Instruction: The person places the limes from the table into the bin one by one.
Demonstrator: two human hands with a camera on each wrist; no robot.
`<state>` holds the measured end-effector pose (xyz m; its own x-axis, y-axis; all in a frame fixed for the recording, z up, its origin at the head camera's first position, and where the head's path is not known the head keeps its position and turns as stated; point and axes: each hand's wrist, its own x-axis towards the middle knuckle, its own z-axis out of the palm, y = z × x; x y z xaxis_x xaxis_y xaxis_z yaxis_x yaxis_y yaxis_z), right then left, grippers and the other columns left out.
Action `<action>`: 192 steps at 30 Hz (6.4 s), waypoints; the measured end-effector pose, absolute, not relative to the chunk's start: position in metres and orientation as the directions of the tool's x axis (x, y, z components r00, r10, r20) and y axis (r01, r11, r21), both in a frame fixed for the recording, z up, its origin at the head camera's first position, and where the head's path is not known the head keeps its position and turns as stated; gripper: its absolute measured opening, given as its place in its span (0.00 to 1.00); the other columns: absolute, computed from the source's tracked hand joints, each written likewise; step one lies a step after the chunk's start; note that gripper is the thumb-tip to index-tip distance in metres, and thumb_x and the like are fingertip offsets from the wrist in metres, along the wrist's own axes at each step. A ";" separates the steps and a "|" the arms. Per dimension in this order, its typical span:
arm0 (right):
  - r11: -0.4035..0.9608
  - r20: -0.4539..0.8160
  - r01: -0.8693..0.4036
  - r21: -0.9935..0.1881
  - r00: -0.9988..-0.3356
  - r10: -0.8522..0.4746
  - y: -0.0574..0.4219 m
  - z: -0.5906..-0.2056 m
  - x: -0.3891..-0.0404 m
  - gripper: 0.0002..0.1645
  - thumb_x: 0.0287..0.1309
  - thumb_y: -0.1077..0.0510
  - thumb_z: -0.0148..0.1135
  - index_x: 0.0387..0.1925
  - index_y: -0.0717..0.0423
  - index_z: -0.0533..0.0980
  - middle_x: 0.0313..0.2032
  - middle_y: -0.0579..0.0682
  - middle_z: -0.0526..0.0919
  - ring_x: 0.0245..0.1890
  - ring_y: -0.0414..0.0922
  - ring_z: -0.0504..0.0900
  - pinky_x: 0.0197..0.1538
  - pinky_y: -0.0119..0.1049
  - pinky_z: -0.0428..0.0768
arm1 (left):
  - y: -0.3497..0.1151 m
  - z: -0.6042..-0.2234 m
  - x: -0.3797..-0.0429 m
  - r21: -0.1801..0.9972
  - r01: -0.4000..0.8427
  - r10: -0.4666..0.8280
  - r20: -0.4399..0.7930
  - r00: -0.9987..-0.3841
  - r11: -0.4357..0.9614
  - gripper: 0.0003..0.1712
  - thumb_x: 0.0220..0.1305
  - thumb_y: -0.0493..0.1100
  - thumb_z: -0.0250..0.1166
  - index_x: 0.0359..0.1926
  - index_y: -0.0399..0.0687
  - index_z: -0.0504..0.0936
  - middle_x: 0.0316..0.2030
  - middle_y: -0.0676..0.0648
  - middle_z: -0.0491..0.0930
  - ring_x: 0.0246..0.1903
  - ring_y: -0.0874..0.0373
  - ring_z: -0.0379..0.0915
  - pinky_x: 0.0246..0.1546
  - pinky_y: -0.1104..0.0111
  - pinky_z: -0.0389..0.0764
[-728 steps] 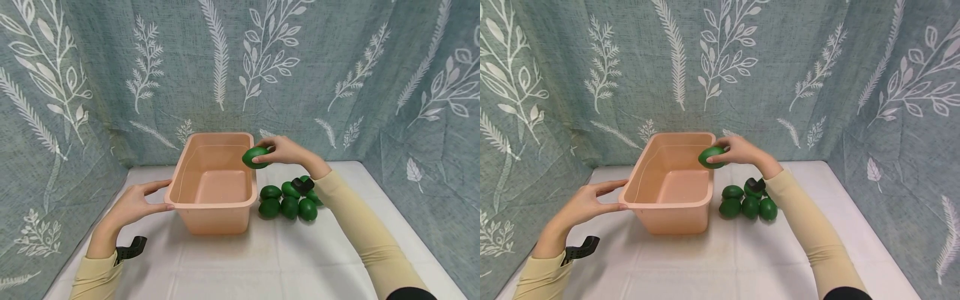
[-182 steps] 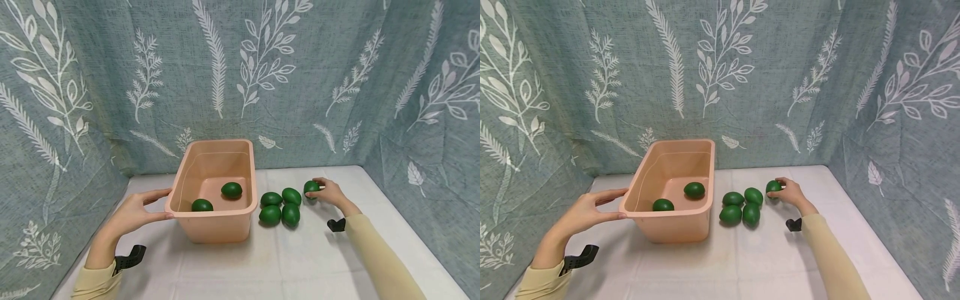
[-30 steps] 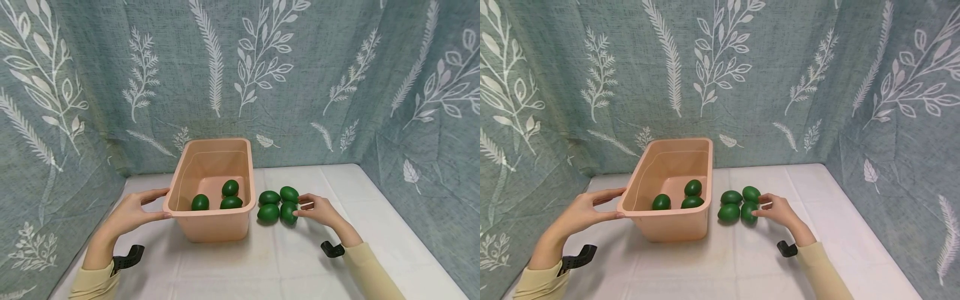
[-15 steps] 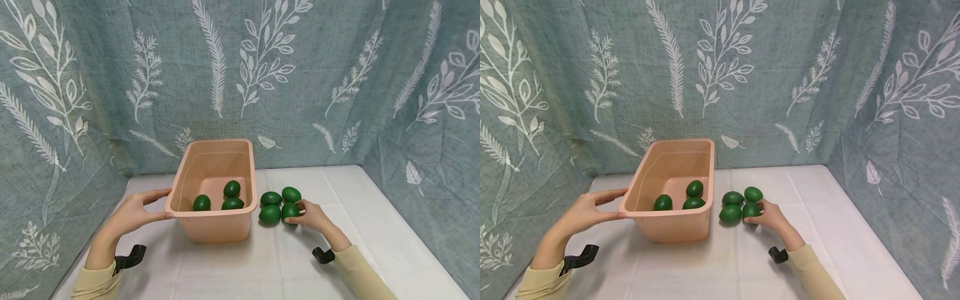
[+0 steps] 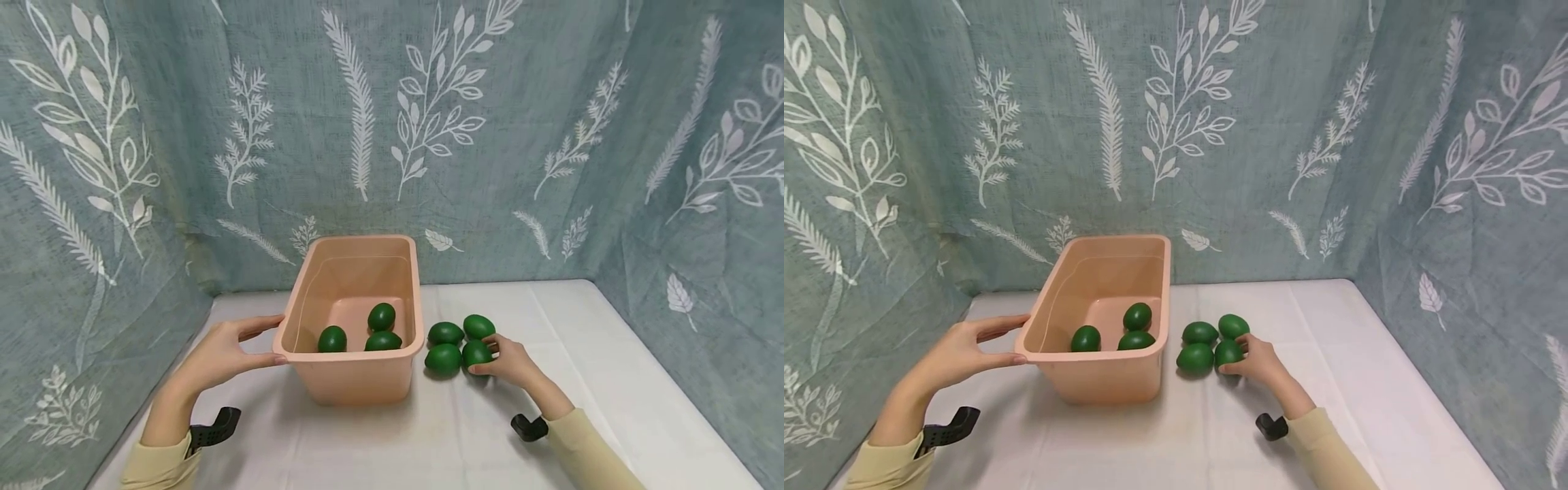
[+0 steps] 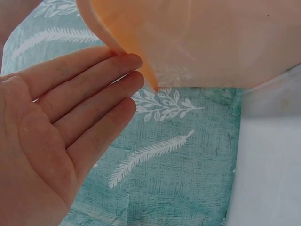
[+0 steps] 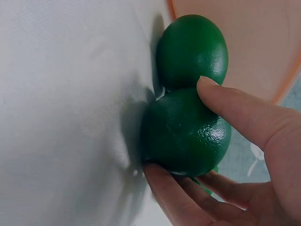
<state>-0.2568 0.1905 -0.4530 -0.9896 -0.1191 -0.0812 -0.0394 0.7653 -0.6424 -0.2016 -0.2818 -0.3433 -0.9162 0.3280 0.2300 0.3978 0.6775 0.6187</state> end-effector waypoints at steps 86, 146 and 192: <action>0.674 0.043 -0.344 -0.654 -0.906 -0.422 0.080 -0.273 -0.300 0.35 0.52 0.50 0.70 0.61 0.56 0.71 0.55 0.57 0.78 0.53 0.51 0.80 0.50 0.41 0.83 | -0.286 -0.342 -0.204 0.621 0.374 0.327 0.193 -0.925 0.689 0.41 0.48 0.59 0.73 0.61 0.48 0.75 0.58 0.44 0.76 0.59 0.39 0.69 0.57 0.45 0.73; 0.747 -0.100 -0.006 -0.665 -0.990 -0.098 0.215 -0.455 -0.315 0.44 0.49 0.40 0.70 0.60 0.61 0.69 0.57 0.67 0.73 0.56 0.61 0.73 0.52 0.51 0.78 | -0.286 -0.340 -0.204 0.628 0.389 0.347 0.196 -0.917 0.674 0.39 0.49 0.57 0.73 0.61 0.48 0.75 0.58 0.44 0.76 0.60 0.40 0.69 0.58 0.47 0.73; 0.699 0.042 -0.376 -0.608 -0.894 -0.445 0.113 -0.257 -0.323 0.37 0.51 0.42 0.69 0.61 0.50 0.72 0.54 0.53 0.78 0.48 0.49 0.79 0.45 0.43 0.81 | -0.286 -0.338 -0.205 0.629 0.384 0.353 0.181 -0.918 0.676 0.38 0.50 0.56 0.73 0.61 0.47 0.75 0.57 0.43 0.77 0.59 0.39 0.70 0.58 0.46 0.73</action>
<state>-0.3231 0.1128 -0.2574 -0.8944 -0.4453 0.0416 -0.3764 0.6991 -0.6079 -0.2047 -0.2860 -0.3383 -0.9181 0.3525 0.1814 0.3839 0.6760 0.6290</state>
